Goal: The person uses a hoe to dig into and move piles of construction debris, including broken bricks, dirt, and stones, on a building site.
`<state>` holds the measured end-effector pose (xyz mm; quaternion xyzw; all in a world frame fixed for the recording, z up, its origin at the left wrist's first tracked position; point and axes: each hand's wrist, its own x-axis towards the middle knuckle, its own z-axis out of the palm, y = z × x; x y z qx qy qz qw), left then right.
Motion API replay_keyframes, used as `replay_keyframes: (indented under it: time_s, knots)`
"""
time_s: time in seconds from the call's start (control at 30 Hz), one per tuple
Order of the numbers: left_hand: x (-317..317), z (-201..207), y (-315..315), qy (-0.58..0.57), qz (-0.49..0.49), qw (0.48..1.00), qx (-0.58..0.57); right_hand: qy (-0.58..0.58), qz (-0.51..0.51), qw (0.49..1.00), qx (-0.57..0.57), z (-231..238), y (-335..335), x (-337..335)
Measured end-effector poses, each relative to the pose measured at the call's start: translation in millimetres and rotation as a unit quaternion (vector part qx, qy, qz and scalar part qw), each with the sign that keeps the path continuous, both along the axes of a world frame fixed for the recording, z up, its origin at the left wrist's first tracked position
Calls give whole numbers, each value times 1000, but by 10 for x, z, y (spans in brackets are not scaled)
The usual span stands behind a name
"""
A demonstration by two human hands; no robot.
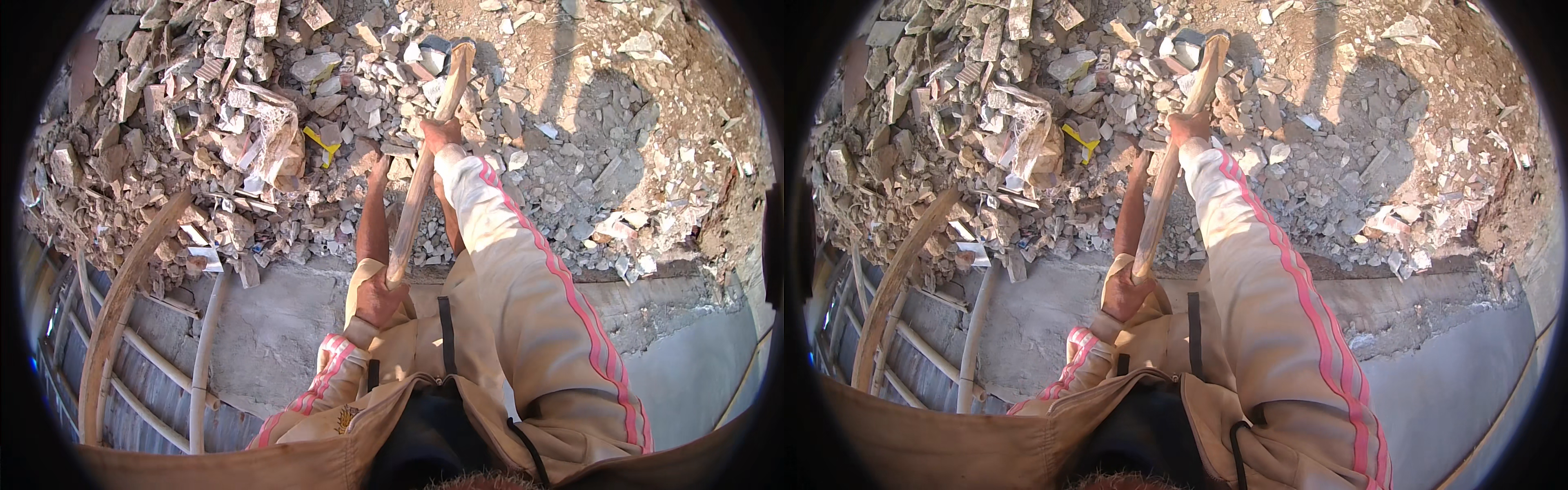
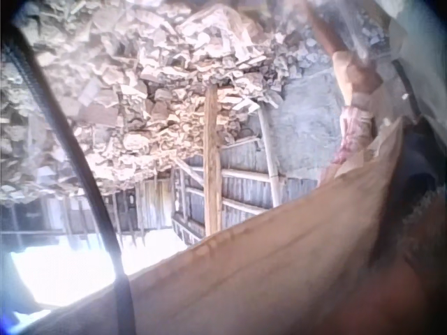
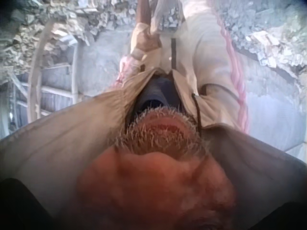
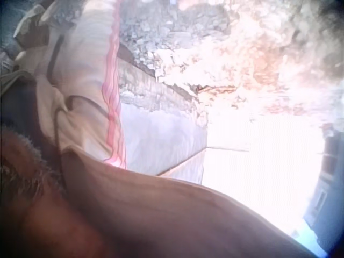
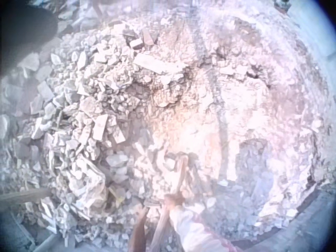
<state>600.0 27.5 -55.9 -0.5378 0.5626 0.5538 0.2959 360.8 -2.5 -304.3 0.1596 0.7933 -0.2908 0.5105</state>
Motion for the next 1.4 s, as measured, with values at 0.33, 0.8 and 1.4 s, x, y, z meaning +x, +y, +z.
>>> replay_keyframes:
  time_s: [0.33, 0.8, 1.4]
  knots:
    - [-804, 496, 66, -11, -71, 991, -115, -123, -128, 984, -25, -53, 351, -303]
    - [-1541, 639, -1084, 12, 15, 961, -275, -228, -382, 884, -142, 1202, -295, -127]
    - [-1222, 493, -1114, 12, -61, 991, -115, -284, -296, 904, -121, 732, -132, 57]
